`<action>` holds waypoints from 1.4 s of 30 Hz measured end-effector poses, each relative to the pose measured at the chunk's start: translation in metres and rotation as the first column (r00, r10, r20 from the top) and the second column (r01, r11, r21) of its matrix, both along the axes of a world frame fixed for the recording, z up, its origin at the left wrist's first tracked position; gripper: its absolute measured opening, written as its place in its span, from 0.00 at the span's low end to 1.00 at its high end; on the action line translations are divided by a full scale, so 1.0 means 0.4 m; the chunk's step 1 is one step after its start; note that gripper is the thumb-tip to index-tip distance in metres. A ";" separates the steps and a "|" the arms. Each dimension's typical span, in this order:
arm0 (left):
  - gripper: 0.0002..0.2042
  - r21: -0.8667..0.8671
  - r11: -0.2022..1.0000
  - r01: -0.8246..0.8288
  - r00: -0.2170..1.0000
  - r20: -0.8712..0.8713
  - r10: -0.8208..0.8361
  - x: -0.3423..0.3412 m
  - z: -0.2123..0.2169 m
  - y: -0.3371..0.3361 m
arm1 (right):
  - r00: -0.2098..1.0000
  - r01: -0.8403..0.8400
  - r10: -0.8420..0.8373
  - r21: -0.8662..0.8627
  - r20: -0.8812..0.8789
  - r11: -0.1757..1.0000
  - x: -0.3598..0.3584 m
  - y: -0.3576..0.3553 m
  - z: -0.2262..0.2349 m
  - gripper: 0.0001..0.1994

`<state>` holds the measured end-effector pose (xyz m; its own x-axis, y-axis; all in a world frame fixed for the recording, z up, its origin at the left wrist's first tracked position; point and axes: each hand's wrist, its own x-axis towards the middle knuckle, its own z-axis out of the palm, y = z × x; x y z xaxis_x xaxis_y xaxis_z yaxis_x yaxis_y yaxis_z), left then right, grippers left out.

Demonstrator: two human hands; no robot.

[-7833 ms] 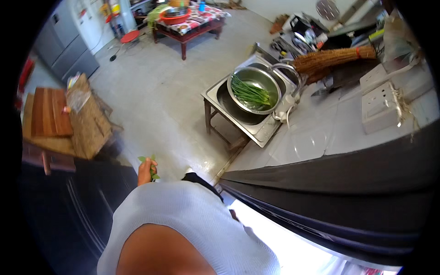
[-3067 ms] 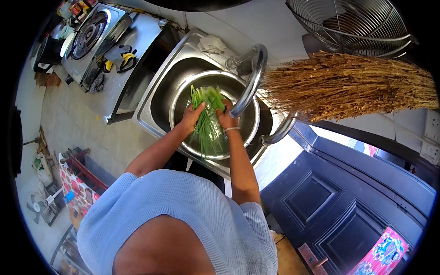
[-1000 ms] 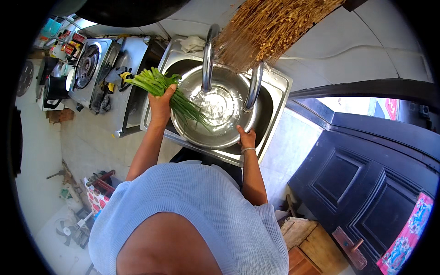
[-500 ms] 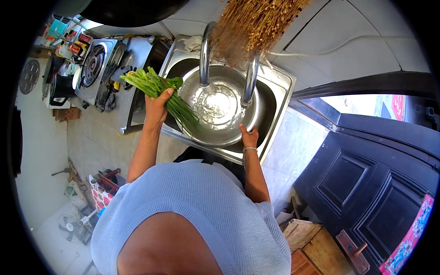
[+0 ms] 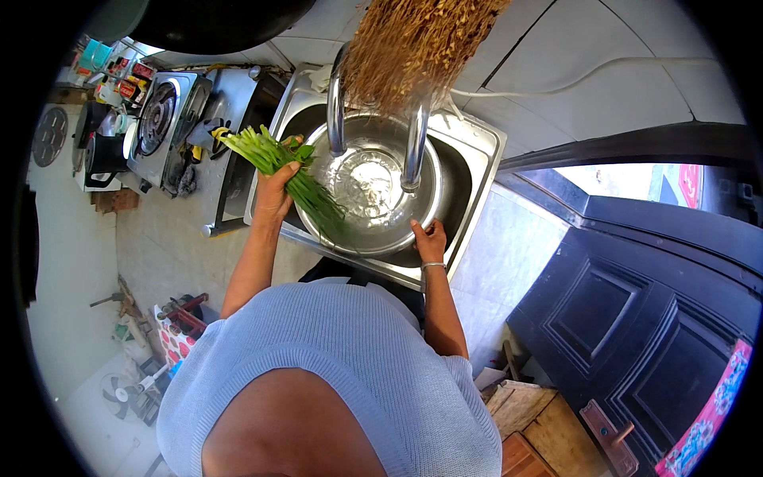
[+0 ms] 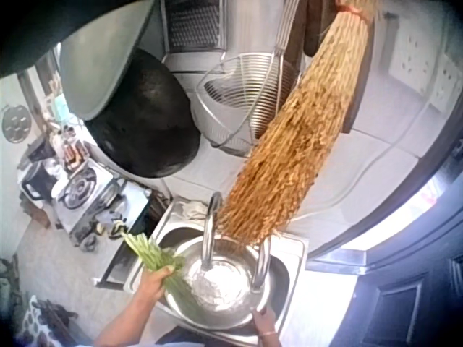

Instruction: The person washes a bunch of green onions in a metal bowl under running water in a kitchen sink. They then walk outside to a courtyard, pour the water from the bowl onto the ground, and return inside to wash the green onions again in the sink.

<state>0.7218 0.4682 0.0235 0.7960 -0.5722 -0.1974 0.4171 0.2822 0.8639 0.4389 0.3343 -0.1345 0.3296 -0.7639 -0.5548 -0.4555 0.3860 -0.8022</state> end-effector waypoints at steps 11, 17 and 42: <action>0.18 -0.127 0.987 0.101 0.995 0.020 -0.099 0.026 0.081 0.043 | 0.987 -0.004 -0.062 0.409 0.149 0.913 0.031 -0.025 -0.065 0.19; 0.13 -0.261 0.962 -0.078 0.996 0.011 0.083 0.011 0.107 0.084 | 0.987 0.016 -0.097 0.515 0.131 0.857 0.027 -0.014 -0.050 0.19; 0.11 -0.481 0.875 -0.054 0.982 0.133 0.133 -0.455 0.323 0.070 | 0.770 0.140 -0.498 0.657 0.398 0.741 -0.446 0.109 0.366 0.17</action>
<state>0.5399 0.4960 0.1526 0.8481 -0.4864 0.2101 0.2385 0.7046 0.6684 0.2604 0.3777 0.0117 0.4920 -0.4803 -0.7262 0.2021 0.8743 -0.4413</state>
